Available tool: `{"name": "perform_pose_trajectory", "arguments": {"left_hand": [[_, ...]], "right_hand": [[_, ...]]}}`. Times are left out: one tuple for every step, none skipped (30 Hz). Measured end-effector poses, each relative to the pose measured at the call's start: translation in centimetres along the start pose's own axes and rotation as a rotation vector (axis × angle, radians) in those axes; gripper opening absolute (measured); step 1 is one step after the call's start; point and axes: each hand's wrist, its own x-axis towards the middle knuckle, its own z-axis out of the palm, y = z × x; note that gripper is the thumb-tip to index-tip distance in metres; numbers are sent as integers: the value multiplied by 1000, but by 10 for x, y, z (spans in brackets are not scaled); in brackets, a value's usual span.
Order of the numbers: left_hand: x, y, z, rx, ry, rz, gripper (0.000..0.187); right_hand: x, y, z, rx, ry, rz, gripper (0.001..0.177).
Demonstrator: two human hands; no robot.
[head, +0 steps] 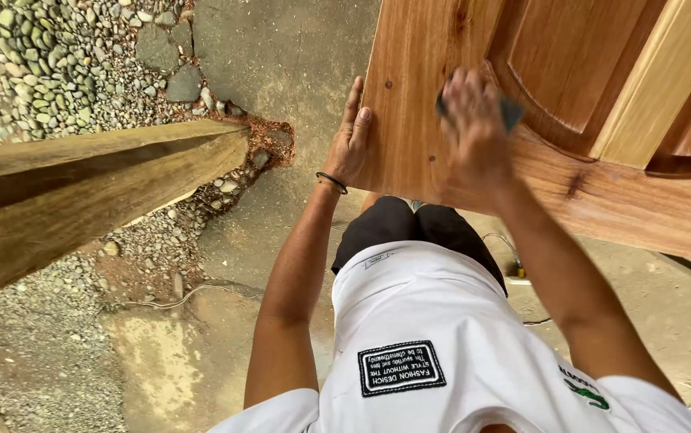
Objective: The person picks up a sanding block and smooths the surface of a wooden furniture piece. They work on the flat panels and curved edges of the wood, moving around the piece to reach different sections.
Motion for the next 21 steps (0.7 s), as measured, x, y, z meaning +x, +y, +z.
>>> {"name": "perform_pose_trajectory", "arguments": {"left_hand": [[1, -6, -1, 3, -4, 0, 48], [3, -12, -2, -54, -22, 15, 51], [4, -18, -3, -112, -40, 29, 53], [2, -12, -5, -111, -44, 28, 53], [0, -7, -8, -75, -43, -35, 50], [-3, -1, -11, -39, -43, -98, 49], [-2, 0, -11, -38, -46, -98, 49], [-2, 0, -12, -60, -57, -123, 51], [-2, 1, -11, -83, -67, -149, 55], [-3, 1, -10, -82, -69, -150, 55], [-3, 3, -9, -97, -65, -162, 55], [-4, 4, -9, -112, -60, -174, 56], [-3, 10, -8, -112, -61, -173, 56], [-3, 16, -8, -122, -78, -173, 57], [-7, 20, -9, -132, -90, -179, 58], [-7, 10, -10, -131, -86, -185, 58], [-5, 0, -10, -148, -71, -172, 56], [-3, -10, -11, -166, -56, -159, 54], [-5, -6, -10, -169, -53, -161, 54], [-6, -1, -10, -182, -71, -156, 54], [-6, 4, -11, -194, -86, -146, 54]], "right_hand": [[8, 15, 12, 1, 3, 3, 38], [15, 30, 24, -13, 19, 16, 41], [23, 45, 36, -27, 34, 28, 44], [11, 26, 30, -27, 36, 31, 44], [-2, 7, 25, -495, 43, -79, 47], [-13, -13, 20, -963, 54, -189, 56], [-41, -17, 37, -963, 54, -186, 56], [-69, -21, 54, -579, 78, -220, 51], [-97, -25, 71, -193, 100, -250, 46], [-98, -26, 71, -193, 101, -247, 46], [-98, -26, 71, -184, 118, -260, 47], [-98, -27, 72, -175, 136, -272, 47], [-79, -19, 69, -176, 136, -272, 47], [-60, -10, 67, -236, 159, -269, 45], [-43, -4, 66, -290, 178, -268, 43], [-29, 3, 66, -283, 174, -269, 43], [-15, 11, 66, -284, 183, -242, 44], [1, 19, 66, -285, 193, -215, 45], [-6, 7, 61, -285, 189, -217, 45], [-12, -5, 56, -458, 162, -219, 45], [-15, -17, 50, -631, 140, -224, 45]]}}
